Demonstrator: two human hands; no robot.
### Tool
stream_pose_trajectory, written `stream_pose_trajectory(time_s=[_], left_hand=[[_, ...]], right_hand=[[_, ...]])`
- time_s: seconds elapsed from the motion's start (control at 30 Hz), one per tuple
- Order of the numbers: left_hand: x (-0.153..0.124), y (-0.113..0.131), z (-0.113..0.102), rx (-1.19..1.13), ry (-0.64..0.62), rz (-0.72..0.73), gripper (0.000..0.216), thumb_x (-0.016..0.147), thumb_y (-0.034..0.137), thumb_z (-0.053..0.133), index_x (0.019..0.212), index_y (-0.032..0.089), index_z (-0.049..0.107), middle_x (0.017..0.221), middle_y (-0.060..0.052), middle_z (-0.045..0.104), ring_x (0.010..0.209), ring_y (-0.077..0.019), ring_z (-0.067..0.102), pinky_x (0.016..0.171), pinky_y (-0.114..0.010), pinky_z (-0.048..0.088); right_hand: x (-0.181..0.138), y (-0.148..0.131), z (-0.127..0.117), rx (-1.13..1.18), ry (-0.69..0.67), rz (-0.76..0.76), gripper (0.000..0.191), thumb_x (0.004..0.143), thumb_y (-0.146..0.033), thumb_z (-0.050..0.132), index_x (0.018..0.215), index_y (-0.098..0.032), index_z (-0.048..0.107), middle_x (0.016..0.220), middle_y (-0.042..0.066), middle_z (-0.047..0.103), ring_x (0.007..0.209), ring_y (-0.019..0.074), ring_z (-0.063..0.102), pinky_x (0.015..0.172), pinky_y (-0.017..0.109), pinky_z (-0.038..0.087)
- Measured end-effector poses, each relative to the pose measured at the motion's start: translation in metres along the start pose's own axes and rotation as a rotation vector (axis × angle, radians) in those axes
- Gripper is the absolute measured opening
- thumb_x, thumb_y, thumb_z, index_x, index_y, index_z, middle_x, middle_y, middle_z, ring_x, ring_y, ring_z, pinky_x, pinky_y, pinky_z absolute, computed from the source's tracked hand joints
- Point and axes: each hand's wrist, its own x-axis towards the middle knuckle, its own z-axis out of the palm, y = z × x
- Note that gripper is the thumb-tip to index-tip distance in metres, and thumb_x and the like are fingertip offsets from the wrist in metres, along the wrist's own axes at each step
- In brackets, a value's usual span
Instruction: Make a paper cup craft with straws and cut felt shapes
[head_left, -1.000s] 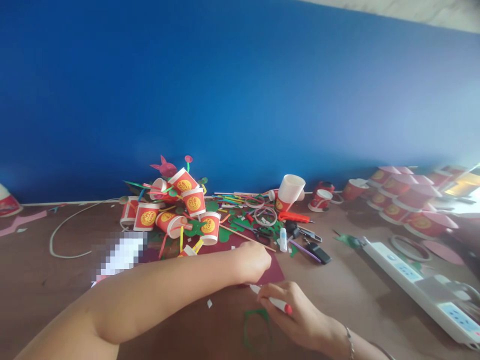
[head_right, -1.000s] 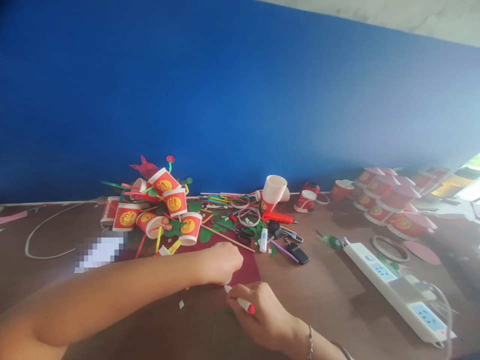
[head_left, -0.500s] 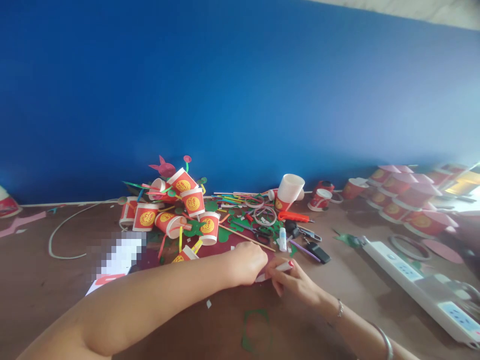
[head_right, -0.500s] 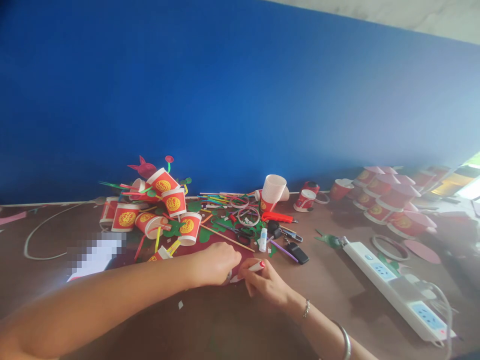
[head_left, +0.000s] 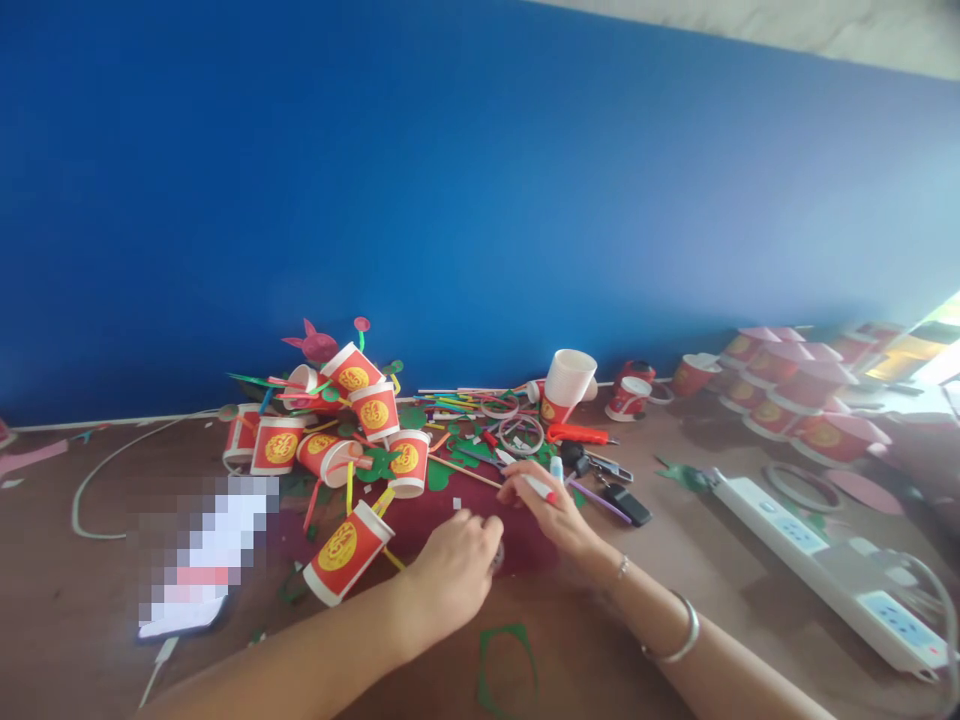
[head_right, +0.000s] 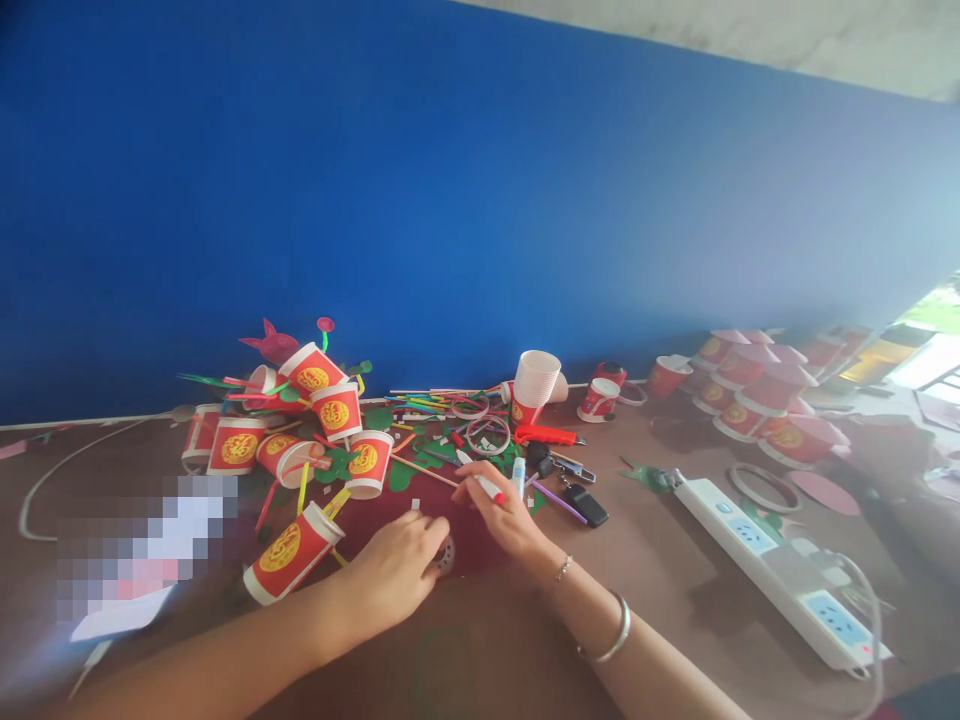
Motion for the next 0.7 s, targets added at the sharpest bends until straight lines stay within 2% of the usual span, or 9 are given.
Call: stream_pose_trajectory(time_s=[0.07, 0.17, 0.3, 0.5, 0.7], left_hand=[[-0.003, -0.001, 0.007, -0.049, 0.049, -0.042, 0.014, 0.079, 0.013, 0.052, 0.092, 0.018, 0.051, 0.094, -0.007, 0.064, 0.093, -0.0228, 0.059, 0.085, -0.034, 0.047], [-0.005, -0.002, 0.016, -0.135, 0.093, -0.089, 0.017, 0.075, 0.011, 0.054, 0.090, 0.020, 0.050, 0.099, -0.006, 0.062, 0.094, -0.0215, 0.057, 0.084, -0.030, 0.047], [-0.005, -0.005, 0.030, -0.302, 0.186, -0.118, 0.022, 0.072, 0.008, 0.054, 0.088, 0.021, 0.046, 0.099, -0.003, 0.059, 0.095, -0.0186, 0.056, 0.085, -0.028, 0.046], [0.008, -0.003, 0.054, -0.574, 0.383, -0.140, 0.033, 0.068, 0.007, 0.060, 0.093, 0.022, 0.043, 0.097, -0.005, 0.058, 0.096, -0.0217, 0.056, 0.085, -0.035, 0.046], [0.013, -0.002, 0.062, -0.739, 0.419, -0.142, 0.034, 0.068, 0.009, 0.064, 0.094, 0.021, 0.046, 0.098, -0.006, 0.058, 0.096, -0.0226, 0.056, 0.085, -0.037, 0.045]], right_hand=[[0.002, 0.006, 0.004, -0.116, -0.067, -0.062, 0.024, 0.093, -0.040, 0.042, 0.099, -0.021, 0.055, 0.086, 0.002, 0.064, 0.085, 0.0152, 0.060, 0.083, 0.037, 0.046], [0.004, 0.014, 0.004, -0.164, -0.092, -0.077, 0.024, 0.094, -0.040, 0.039, 0.097, -0.022, 0.054, 0.087, 0.001, 0.062, 0.085, 0.0149, 0.059, 0.082, 0.039, 0.047], [0.004, 0.018, 0.003, -0.110, -0.082, -0.076, 0.024, 0.095, -0.040, 0.038, 0.098, -0.021, 0.053, 0.087, 0.002, 0.061, 0.083, 0.0146, 0.059, 0.081, 0.039, 0.049], [0.006, 0.023, 0.000, -0.031, -0.088, -0.027, 0.023, 0.094, -0.043, 0.041, 0.098, -0.024, 0.053, 0.087, 0.002, 0.061, 0.085, 0.0167, 0.060, 0.081, 0.042, 0.050], [0.004, 0.026, 0.000, 0.074, -0.134, 0.003, 0.021, 0.093, -0.043, 0.044, 0.099, -0.026, 0.054, 0.091, 0.003, 0.062, 0.090, 0.0181, 0.061, 0.088, 0.045, 0.048]])
